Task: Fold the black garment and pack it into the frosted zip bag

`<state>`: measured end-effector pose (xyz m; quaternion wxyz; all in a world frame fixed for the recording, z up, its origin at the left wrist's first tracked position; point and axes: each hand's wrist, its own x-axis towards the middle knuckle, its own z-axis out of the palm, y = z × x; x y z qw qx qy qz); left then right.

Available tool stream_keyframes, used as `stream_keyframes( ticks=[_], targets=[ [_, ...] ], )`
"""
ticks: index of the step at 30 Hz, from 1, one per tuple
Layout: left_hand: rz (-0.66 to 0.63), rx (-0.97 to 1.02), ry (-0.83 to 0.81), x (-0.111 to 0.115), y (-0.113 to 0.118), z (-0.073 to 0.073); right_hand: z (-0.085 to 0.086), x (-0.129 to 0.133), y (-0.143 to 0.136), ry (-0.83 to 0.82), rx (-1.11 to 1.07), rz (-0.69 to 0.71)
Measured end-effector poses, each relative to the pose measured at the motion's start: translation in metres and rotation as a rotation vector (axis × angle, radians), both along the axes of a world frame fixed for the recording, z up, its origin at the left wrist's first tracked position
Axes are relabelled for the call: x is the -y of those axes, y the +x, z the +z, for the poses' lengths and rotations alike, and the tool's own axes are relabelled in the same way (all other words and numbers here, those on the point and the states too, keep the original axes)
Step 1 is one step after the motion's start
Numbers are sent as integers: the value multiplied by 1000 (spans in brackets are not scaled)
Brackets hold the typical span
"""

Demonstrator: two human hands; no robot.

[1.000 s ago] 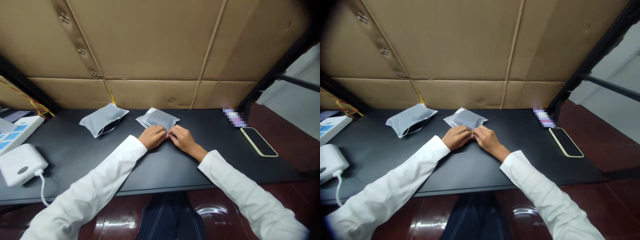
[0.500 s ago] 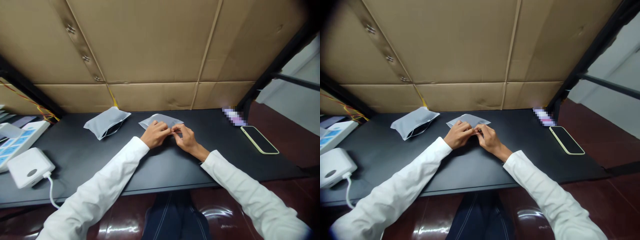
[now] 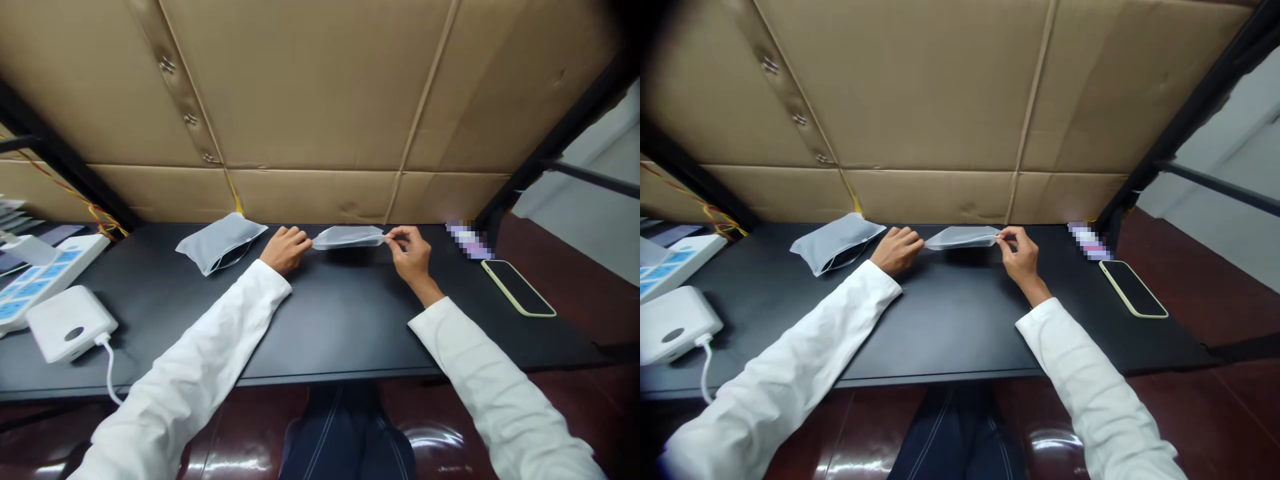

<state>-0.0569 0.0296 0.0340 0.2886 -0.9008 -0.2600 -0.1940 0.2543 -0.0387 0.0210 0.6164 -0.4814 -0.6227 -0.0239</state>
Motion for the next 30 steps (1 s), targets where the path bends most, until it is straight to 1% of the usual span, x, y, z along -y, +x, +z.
stream_keyframes(
  ticks=[3, 5, 6, 7, 8, 9, 10, 12, 13, 14, 16, 17, 18, 19, 21, 22, 23, 24, 26, 28, 29, 30],
  targets=[
    [-48, 14, -76, 6, 6, -7, -3, -5, 25, -132, 95, 49],
    [-89, 38, -179, 12, 11, -14, -4, -5, 43, -275, 252, 88],
    [-102, 53, -240, 15, 12, -18, -4, -4, 52, -354, 351, 72],
    [-108, 71, -300, 18, 13, -21, -4, -3, 62, -430, 437, 4],
    [-107, 95, -355, 19, 13, -23, -4, -2, 71, -503, 486, -117],
    [-102, 118, -405, 20, 14, -25, -4, 0, 81, -579, 492, -283],
    [-97, 138, -446, 21, 14, -26, -5, 1, 91, -657, 462, -473],
    [-89, 155, -503, 21, 14, -27, -6, 4, 111, -817, 335, -834],
    [-89, 152, -520, 20, 14, -27, -6, 6, 122, -901, 270, -958],
    [-89, 148, -533, 20, 14, -26, -7, 8, 132, -985, 216, -1034],
    [-88, 148, -553, 19, 14, -25, -8, 12, 148, -1140, 123, -1081],
    [-88, 152, -563, 19, 14, -24, -8, 13, 152, -1169, 96, -1093],
    [-88, 156, -573, 19, 15, -24, -8, 14, 154, -1148, 85, -1103],
    [-88, 161, -582, 19, 15, -24, -9, 14, 151, -1072, 93, -1112],
    [-87, 170, -596, 20, 15, -23, -9, 12, 135, -797, 164, -1063],
    [-86, 175, -601, 20, 15, -23, -10, 9, 122, -638, 209, -984],
    [-87, 179, -605, 20, 15, -23, -11, 7, 105, -517, 263, -843],
    [-88, 185, -608, 19, 15, -23, -13, 4, 87, -435, 308, -680],
    [-93, 198, -611, 19, 15, -24, -18, -1, 48, -339, 400, -358],
    [-98, 212, -608, 18, 15, -24, -24, -4, 12, -338, 491, -105],
    [-99, 215, -605, 17, 15, -24, -26, -4, -2, -364, 526, -37],
    [-97, 221, -599, 17, 15, -24, -29, -4, -13, -381, 541, -19]
  ],
)
